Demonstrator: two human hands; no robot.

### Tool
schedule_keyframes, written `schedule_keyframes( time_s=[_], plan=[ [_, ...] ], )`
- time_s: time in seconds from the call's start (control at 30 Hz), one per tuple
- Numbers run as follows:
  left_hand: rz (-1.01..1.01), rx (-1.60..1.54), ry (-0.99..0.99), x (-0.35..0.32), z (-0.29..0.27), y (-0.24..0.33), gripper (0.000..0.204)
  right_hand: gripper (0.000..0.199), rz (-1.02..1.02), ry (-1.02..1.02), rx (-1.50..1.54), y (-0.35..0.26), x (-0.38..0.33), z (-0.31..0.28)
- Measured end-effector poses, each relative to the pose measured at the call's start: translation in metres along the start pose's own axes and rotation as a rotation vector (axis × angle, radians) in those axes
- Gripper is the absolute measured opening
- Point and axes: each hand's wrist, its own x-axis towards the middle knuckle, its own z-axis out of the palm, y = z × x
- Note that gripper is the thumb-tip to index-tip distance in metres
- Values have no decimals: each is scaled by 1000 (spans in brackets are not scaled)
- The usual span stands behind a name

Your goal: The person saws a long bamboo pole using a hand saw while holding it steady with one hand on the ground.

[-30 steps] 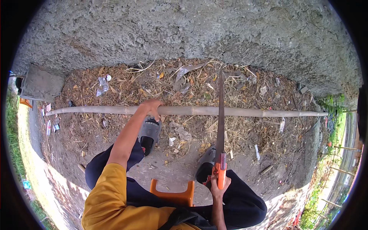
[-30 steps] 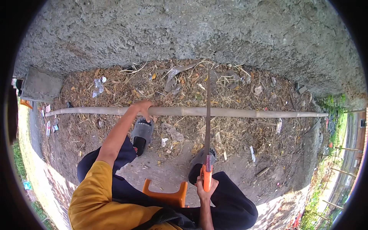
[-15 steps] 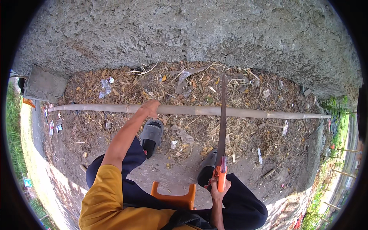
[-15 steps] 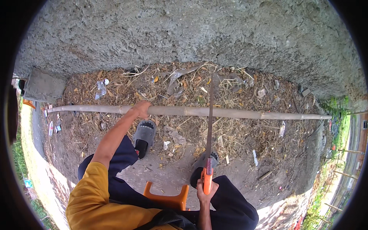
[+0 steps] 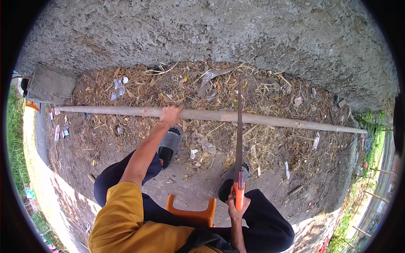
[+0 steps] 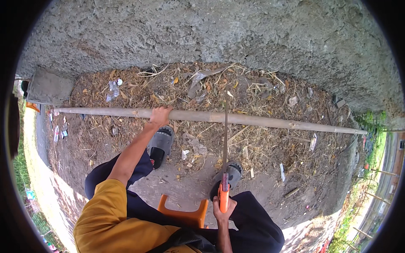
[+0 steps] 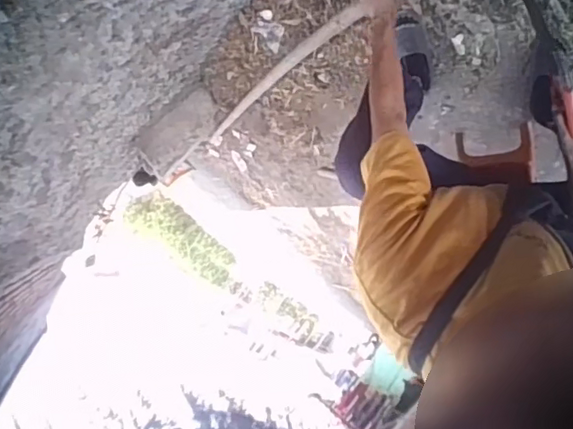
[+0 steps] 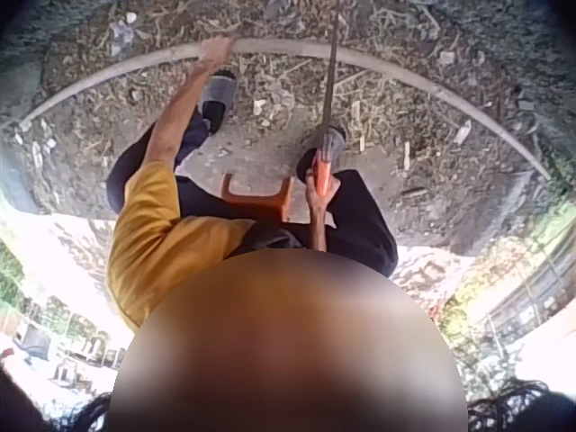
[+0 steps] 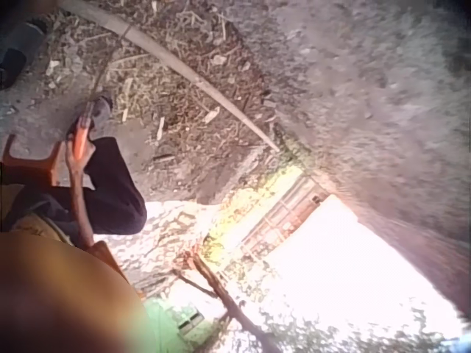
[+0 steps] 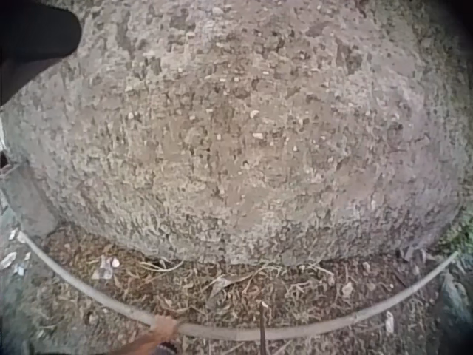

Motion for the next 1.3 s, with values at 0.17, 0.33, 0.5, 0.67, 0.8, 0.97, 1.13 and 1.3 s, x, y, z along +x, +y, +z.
schedule_keyframes(
  time_s=[0.17,0.33,0.5,0.67,0.8,0.97,1.13,1.3],
  plan=[
    [-25,-48,14,-8,0,0,57,9,-80,-102,-123,13,-3,3],
    [49,-42,-150,12,-33,-5,51,16,-28,-50,-63,10,6,24],
    [95,-82,-295,33,-47,-13,36,10,-31,-74,-117,40,17,39],
    [42,-163,-406,42,-49,-20,37,5,-9,-84,-34,38,13,50],
    [41,-180,-417,42,-55,-20,36,9,-6,-81,-61,38,8,55],
    [36,-168,-391,43,-56,-20,30,13,-71,-73,-9,35,26,72],
    [50,-175,-374,43,-54,-18,30,7,-118,-93,-124,45,34,73],
    [55,-173,-365,41,-52,-22,30,17,-93,-67,-84,45,8,71]
  ],
)
